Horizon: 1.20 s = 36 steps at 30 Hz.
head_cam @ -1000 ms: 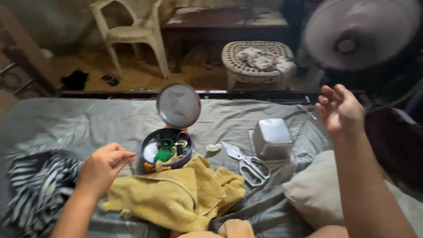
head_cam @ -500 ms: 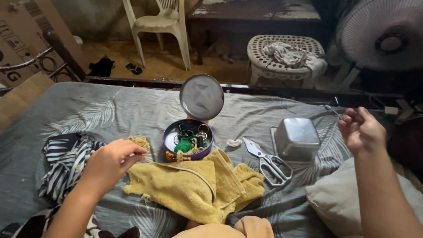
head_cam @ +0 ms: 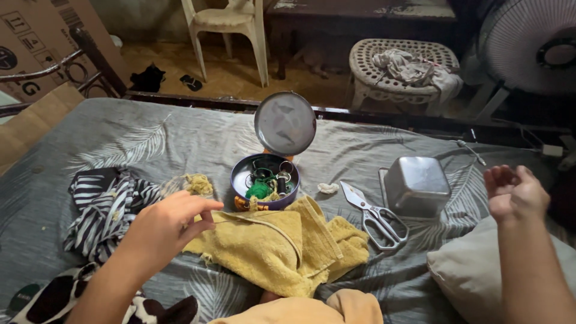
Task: The person sits on a bed and uses scissors to cut a yellow towel into strips. They repeatedly pick up the towel, cut sections, and place the cut pieces aside.
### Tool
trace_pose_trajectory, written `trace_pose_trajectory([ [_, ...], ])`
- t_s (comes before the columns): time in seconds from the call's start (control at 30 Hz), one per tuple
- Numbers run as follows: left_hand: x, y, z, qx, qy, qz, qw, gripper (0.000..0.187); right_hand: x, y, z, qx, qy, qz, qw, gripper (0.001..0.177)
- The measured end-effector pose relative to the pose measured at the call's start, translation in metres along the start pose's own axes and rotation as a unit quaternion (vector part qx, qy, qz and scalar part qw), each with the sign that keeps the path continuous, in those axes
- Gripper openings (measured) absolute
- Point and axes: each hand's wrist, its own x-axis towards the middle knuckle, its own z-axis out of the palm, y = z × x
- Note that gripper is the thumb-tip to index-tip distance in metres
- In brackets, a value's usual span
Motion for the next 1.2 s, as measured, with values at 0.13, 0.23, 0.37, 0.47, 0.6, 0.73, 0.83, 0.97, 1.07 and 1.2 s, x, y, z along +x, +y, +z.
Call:
trace_pose_trajectory([
  [0.13,-0.003,0.0,0.002,-0.011,0.007,0.035,0.999,0.03,0.0,-0.006,-0.001,-0.002,-0.001,-0.019,1.0,0.022],
  [0.23,-0.006,-0.004,0.008,0.033,0.012,0.063,0.997,0.028,0.0,-0.013,-0.003,-0.002,0.002,-0.04,0.999,0.018],
  [0.37,-0.011,-0.017,0.012,0.066,0.009,0.065,0.996,0.022,-0.002,-0.021,-0.006,-0.009,0.006,-0.049,0.999,0.023],
  [0.47,-0.013,-0.028,0.014,0.106,0.004,0.025,0.994,0.021,-0.004,-0.028,-0.009,-0.053,0.009,-0.041,0.998,0.017],
  [0.6,-0.018,-0.042,0.012,0.114,0.014,-0.023,0.993,0.02,-0.005,-0.029,-0.013,-0.101,-0.023,-0.019,0.994,0.022],
  [0.73,-0.023,-0.055,0.014,0.102,0.028,-0.072,0.992,0.017,-0.006,-0.017,-0.014,-0.109,-0.038,0.009,0.993,0.021],
  [0.83,-0.028,-0.068,0.015,0.083,0.067,-0.042,0.993,0.012,-0.01,-0.005,-0.013,-0.1,-0.039,0.033,0.994,0.021],
  [0.97,-0.042,-0.096,0.014,0.132,0.087,-0.093,0.983,0.011,-0.027,0.01,-0.007,-0.153,-0.085,0.036,0.984,0.02],
  [1.07,-0.054,-0.121,0.019,0.14,0.1,-0.092,0.981,0.012,-0.05,0.02,0.003,-0.145,-0.114,0.053,0.982,0.018],
  [1.2,-0.075,-0.147,0.036,0.14,0.105,-0.112,0.978,0.012,-0.079,0.036,0.022,-0.115,-0.131,0.086,0.981,0.02],
])
